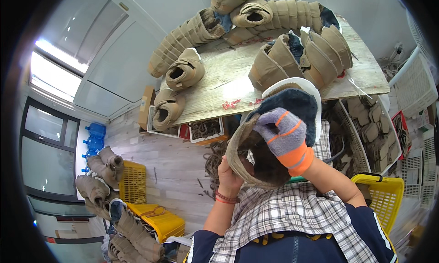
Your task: The person trims the edges of beige slip-on shoes using a green electric rotary cutter. They pick up shoes from a yellow basket, cut along the upper edges, and place the trimmed shoes on a table. The person repeats this process for multiple shoes.
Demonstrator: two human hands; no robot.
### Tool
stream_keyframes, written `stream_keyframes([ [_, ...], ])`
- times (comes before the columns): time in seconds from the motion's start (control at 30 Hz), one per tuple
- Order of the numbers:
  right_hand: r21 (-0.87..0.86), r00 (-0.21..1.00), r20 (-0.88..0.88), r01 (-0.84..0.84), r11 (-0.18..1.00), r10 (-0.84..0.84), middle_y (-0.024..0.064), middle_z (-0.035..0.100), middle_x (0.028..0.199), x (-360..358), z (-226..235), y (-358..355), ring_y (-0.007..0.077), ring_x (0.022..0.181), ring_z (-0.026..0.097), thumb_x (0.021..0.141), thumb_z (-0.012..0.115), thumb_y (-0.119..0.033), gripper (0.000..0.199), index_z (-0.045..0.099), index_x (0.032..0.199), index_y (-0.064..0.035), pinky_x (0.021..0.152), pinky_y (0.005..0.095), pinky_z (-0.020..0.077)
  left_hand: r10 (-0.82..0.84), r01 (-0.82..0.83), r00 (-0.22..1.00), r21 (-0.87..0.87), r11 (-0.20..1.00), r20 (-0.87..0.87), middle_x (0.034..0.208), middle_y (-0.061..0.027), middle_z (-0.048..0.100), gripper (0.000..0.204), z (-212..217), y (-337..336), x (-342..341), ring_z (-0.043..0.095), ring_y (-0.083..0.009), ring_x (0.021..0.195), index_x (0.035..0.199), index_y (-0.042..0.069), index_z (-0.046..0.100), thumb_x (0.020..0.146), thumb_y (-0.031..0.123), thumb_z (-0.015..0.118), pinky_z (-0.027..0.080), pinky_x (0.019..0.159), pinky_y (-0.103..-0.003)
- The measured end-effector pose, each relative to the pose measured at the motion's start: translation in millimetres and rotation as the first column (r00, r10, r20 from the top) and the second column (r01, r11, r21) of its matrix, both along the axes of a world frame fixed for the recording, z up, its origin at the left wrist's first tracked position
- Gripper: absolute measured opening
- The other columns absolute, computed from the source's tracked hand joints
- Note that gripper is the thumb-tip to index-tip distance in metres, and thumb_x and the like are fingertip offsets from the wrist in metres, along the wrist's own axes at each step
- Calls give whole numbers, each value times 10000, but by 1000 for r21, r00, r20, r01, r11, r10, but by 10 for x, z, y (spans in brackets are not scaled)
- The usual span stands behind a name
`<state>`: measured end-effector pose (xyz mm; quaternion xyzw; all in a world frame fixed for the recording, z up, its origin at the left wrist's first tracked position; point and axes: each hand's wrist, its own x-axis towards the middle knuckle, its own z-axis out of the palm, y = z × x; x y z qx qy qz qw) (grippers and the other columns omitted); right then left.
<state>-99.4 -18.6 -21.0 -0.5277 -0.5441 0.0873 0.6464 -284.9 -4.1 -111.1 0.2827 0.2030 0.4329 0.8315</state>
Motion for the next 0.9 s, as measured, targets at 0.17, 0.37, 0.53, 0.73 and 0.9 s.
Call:
stream_keyframes([
  [0.17,10,998,-47,41,999,-41,90,641,763,26,-4,-19,240,681,630,662,757,-1,249,639,874,-57,605,299,498,-124,117,983,57,991,137,785,-131,600,458,11,36,-86,593,-268,675,1073,1,553,881,418,557,492,655,-401],
  [0.37,32,983,81,165,986,-167,85,560,980,147,21,-14,257,864,571,606,764,-13,617,532,1174,-69,771,328,479,81,-74,996,160,984,-36,972,-163,651,557,-26,37,-154,654,-273,797,1161,-53,536,840,390,644,536,741,-393],
  [0.53,175,892,431,62,983,-133,137,477,1270,404,97,-116,370,1223,397,569,675,-24,751,465,1289,-59,1031,443,337,82,-54,990,230,972,-116,1058,-168,642,626,192,51,-178,650,-253,915,1184,-93,520,790,351,718,523,827,-370],
  [0.73,45,815,580,-35,998,2,98,484,1306,576,235,-238,375,1320,303,579,794,-412,791,525,1260,-113,1096,518,230,11,45,984,314,948,-175,1014,-135,666,456,394,74,-186,646,-199,884,1075,-83,612,796,259,727,506,786,-298],
  [0.9,41,773,634,-81,996,36,-21,644,951,658,317,-166,279,1187,494,518,783,-513,590,679,1009,-203,1122,522,153,-66,125,980,320,939,-189,1000,-136,668,410,455,110,-200,641,-192,884,1057,-103,611,781,180,719,498,793,-291],
])
